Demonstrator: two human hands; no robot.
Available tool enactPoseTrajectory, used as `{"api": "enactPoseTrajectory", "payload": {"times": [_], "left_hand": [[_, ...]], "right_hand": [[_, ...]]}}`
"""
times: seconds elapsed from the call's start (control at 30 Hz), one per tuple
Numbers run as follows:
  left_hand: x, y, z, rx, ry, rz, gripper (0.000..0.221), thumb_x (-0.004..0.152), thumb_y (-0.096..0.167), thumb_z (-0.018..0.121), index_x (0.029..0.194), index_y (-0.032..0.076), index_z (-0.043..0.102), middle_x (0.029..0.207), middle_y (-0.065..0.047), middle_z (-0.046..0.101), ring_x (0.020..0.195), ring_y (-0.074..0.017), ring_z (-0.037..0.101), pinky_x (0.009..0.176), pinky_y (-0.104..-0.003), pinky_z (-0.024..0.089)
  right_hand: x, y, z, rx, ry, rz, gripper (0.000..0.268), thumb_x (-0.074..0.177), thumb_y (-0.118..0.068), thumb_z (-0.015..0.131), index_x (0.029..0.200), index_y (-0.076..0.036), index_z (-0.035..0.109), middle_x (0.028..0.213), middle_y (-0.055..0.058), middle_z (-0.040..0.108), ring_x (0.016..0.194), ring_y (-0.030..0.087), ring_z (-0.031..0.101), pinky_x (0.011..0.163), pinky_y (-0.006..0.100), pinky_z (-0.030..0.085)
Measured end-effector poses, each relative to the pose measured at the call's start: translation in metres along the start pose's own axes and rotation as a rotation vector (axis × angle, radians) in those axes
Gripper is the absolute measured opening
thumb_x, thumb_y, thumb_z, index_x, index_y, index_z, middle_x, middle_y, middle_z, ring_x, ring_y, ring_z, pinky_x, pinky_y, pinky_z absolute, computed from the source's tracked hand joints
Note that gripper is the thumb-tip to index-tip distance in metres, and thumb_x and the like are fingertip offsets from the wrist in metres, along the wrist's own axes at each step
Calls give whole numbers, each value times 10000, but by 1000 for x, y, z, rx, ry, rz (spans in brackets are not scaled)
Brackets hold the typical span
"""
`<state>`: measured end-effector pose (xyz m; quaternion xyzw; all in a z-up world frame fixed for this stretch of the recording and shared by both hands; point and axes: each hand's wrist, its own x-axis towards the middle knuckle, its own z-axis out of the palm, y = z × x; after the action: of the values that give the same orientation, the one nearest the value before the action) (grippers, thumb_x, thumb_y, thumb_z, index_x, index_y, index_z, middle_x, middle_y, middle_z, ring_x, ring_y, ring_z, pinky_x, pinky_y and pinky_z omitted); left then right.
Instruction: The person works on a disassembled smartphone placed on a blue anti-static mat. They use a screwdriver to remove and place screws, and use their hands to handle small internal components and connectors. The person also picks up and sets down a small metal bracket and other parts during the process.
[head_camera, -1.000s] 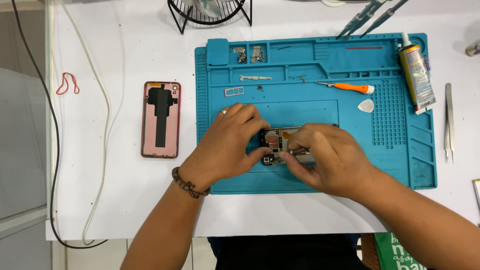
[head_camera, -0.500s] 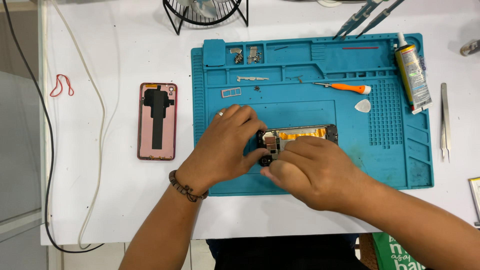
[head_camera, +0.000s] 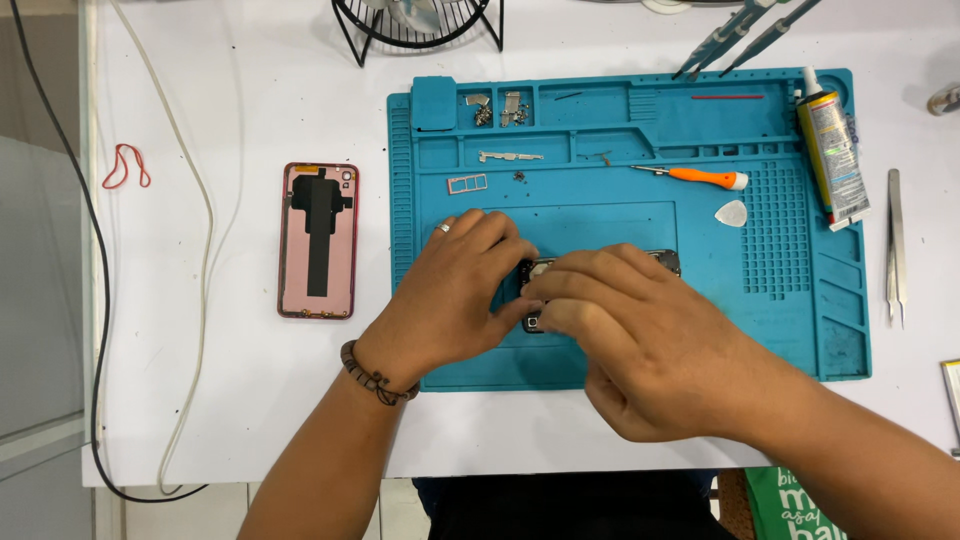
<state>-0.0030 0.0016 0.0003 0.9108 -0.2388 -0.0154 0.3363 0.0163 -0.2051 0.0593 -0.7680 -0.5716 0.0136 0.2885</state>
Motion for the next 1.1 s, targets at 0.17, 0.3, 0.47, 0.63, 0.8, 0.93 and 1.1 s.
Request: {"api": "enactPoseTrajectory", "payload": {"times": [0.17, 0.3, 0.47, 0.63, 0.8, 0.93, 1.1], "left_hand": [[1, -1, 0, 8, 4, 14, 279, 827, 283, 692, 1020, 112, 587, 936, -34, 504, 862, -231, 474, 723, -391, 372], [2, 6, -8, -80, -14, 26, 211, 781, 179, 619, 983, 122, 599, 956, -43, 499, 868, -236, 478, 732, -393, 358], [2, 6, -5, -161, -92, 36, 188, 782, 223, 635, 954, 151, 652, 948, -20, 523, 886, -229, 505, 763, -399, 356], [6, 2, 4, -190, -17, 92, 117, 906, 194, 588, 932, 135, 686, 898, -10, 599, 822, -203, 541, 725, -372, 378], [14, -7, 4, 30, 219, 56, 124, 943, 149, 547, 868, 90, 626, 860, -33, 601, 840, -213, 544, 762, -375, 403], [22, -22, 10, 145, 332, 53, 110, 938, 146, 588, 846, 87, 592, 840, -39, 564, 824, -230, 515, 744, -383, 391], [29, -32, 16, 266, 396, 59, 73, 909, 119, 650, 950, 61, 667, 909, -56, 578, 844, -247, 510, 736, -394, 392]], "right_hand": [[-7, 11, 13, -96, 140, 41, 285, 897, -227, 645, 1022, -12, 506, 1033, 152, 658, 836, 308, 639, 641, 404, 478], [-15, 17, 19, -34, 228, 99, 235, 878, -128, 700, 966, -53, 495, 827, 82, 635, 638, 255, 580, 562, 381, 450], [-27, 29, 23, -22, 329, 209, 269, 856, -148, 719, 932, -21, 494, 747, 70, 587, 635, 231, 569, 550, 347, 430], [-36, 34, 22, -37, 433, 325, 300, 862, -162, 723, 965, -28, 475, 807, 77, 623, 655, 190, 604, 586, 293, 438], [-48, 46, 13, -81, 505, 419, 314, 911, -110, 714, 982, 9, 432, 877, 125, 671, 785, 225, 650, 644, 287, 489], [-50, 55, 2, 1, 486, 519, 282, 935, -41, 726, 1008, -4, 455, 979, 131, 692, 954, 239, 688, 758, 299, 508], [-53, 70, -4, 342, 364, 651, 187, 852, -17, 709, 837, -62, 528, 1008, 131, 695, 1034, 219, 687, 860, 289, 545]]}}
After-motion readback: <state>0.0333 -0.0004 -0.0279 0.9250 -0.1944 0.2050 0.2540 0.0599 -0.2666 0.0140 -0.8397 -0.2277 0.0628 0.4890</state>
